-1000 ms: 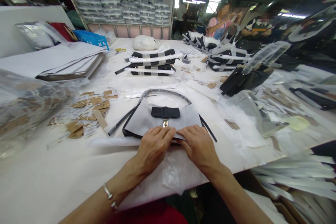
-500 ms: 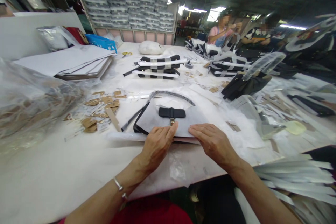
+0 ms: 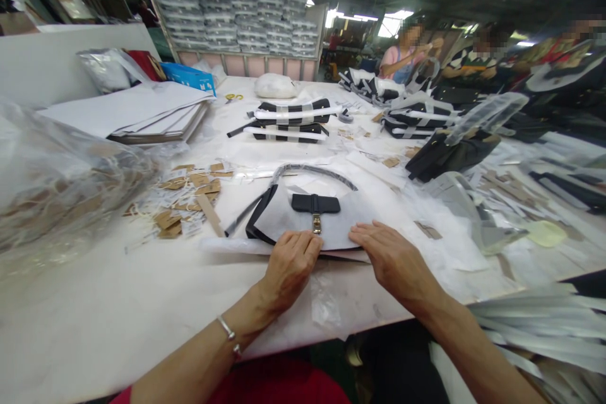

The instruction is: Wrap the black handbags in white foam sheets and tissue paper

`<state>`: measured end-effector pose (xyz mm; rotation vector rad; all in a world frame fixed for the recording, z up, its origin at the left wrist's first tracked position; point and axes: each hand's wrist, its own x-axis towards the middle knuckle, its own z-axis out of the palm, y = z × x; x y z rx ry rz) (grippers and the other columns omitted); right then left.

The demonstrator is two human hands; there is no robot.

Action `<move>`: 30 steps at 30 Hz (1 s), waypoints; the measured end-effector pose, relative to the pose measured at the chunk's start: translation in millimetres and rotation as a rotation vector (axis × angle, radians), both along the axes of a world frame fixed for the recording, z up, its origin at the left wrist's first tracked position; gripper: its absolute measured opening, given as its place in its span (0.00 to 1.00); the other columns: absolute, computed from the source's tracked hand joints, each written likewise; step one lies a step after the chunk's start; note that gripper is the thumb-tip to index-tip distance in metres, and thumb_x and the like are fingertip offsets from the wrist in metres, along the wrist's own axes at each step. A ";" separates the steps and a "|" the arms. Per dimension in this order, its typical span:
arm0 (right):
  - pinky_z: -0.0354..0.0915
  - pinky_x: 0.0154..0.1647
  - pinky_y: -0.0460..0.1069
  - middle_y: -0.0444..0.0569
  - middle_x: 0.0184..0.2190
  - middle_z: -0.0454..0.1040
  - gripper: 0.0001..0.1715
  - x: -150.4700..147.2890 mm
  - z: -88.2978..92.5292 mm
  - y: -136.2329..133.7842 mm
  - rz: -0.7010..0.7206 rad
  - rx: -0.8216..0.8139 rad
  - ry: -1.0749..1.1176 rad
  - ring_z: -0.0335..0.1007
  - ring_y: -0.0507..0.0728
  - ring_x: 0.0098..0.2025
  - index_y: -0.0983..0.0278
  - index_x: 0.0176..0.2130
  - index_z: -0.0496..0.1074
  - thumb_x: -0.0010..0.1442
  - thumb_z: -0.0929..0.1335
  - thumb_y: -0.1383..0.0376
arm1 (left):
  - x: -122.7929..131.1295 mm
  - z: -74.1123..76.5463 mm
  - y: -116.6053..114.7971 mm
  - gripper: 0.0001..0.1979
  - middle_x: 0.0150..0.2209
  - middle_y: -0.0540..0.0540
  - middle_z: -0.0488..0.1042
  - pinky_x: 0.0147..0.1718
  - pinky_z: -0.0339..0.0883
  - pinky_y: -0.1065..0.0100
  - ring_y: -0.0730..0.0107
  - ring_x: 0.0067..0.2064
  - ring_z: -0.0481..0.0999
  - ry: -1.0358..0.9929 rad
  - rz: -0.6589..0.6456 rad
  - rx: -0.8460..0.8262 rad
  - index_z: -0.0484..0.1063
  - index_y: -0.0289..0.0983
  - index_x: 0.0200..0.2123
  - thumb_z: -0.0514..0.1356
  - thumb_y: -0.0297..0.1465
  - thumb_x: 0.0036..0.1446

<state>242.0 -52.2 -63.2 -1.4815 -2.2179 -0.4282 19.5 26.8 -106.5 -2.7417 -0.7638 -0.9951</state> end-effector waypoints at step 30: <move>0.60 0.59 0.56 0.50 0.59 0.72 0.26 -54.4 -38.8 8.7 -0.075 -0.149 0.029 0.66 0.59 0.60 0.59 0.59 0.68 0.65 0.62 0.75 | -64.9 -0.7 6.2 0.22 0.61 0.35 0.68 0.62 0.56 0.47 0.52 0.63 0.67 0.304 0.149 0.120 0.64 0.33 0.62 0.50 0.26 0.67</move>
